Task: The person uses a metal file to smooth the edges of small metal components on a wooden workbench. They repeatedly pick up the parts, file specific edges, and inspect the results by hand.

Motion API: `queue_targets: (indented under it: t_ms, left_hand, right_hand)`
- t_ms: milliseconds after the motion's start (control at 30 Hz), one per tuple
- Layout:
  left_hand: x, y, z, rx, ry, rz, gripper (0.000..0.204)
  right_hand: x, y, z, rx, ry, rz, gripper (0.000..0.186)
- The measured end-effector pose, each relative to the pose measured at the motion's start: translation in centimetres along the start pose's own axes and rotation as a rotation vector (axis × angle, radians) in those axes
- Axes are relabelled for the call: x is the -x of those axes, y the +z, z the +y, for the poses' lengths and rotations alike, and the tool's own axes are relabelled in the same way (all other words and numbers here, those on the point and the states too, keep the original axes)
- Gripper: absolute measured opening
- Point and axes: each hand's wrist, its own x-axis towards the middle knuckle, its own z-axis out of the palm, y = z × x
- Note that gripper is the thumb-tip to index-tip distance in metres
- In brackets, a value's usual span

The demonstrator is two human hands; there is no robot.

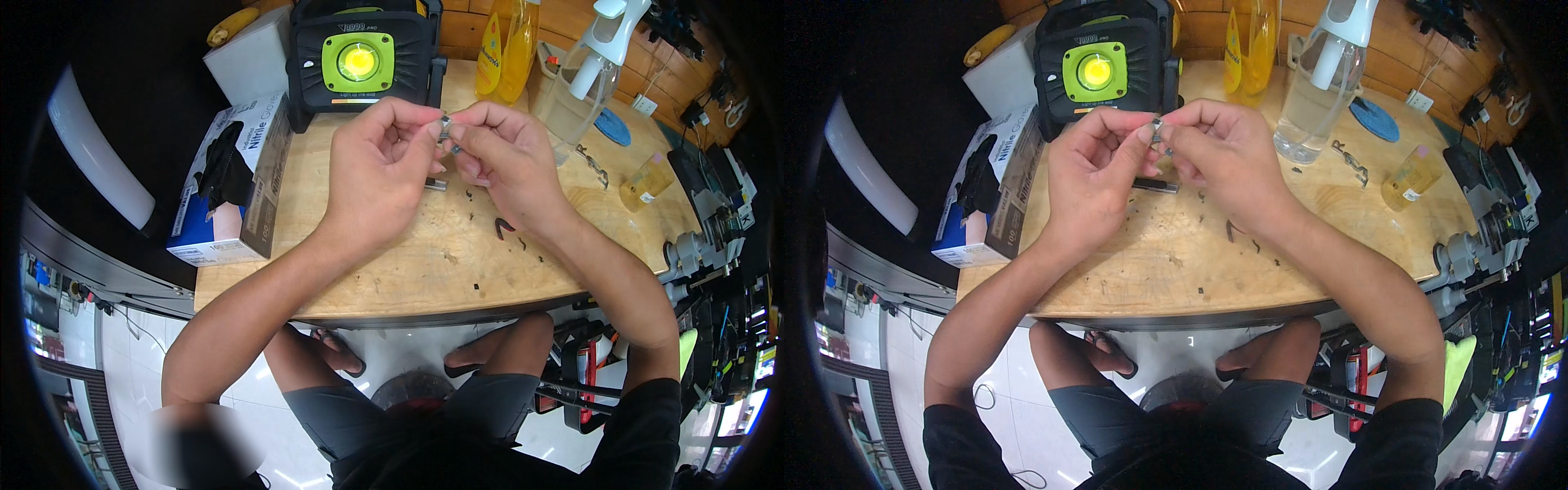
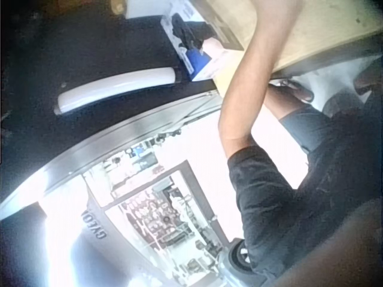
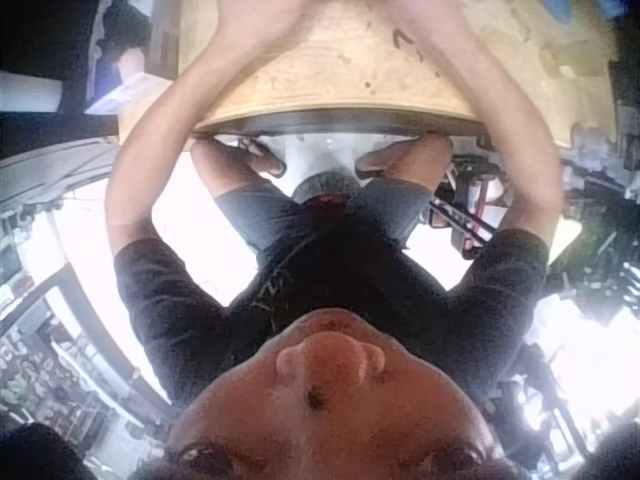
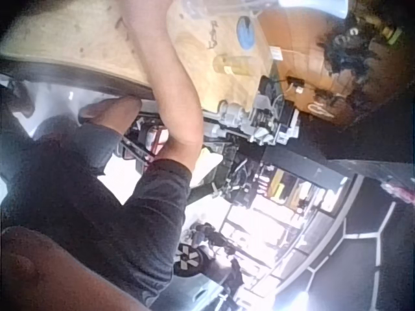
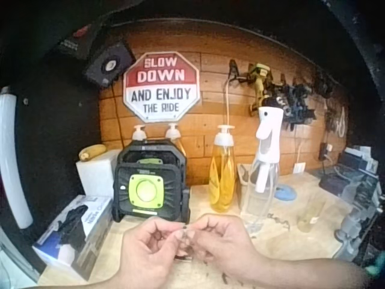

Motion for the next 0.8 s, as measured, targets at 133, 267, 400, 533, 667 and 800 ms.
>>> queue_targets:
  t_ms: [133, 267, 400, 533, 667, 800]
  left_hand:
    - [-0.08, -0.08, -0.08, -0.004, -0.009, -0.007, 0.012]
    - [-0.07, 0.05, 0.04, -0.014, 0.003, -0.007, 0.012]
    - [-0.07, 0.15, -0.21, -0.007, 0.009, -0.007, 0.012]
    - [0.01, 0.12, -0.12, -0.021, -0.004, -0.015, 0.012]
    - [0.09, 0.23, -0.11, -0.02, -0.001, -0.026, 0.013]
    - [0.22, 0.19, -0.11, -0.012, 0.019, -0.041, 0.013]
  right_hand:
    - [0.01, 0.05, -0.02, 0.003, 0.01, 0.006, 0.012]
    - [-0.02, -0.16, 0.13, -0.025, 0.001, -0.007, 0.012]
    - [-0.08, -0.31, 0.19, -0.039, -0.007, -0.011, 0.011]
    - [-0.03, -0.14, 0.07, -0.031, 0.001, 0.0, 0.01]
    - [0.02, -0.19, 0.26, -0.034, -0.012, 0.006, 0.01]
    - [0.23, -0.04, 0.15, -0.016, -0.033, 0.01, 0.01]
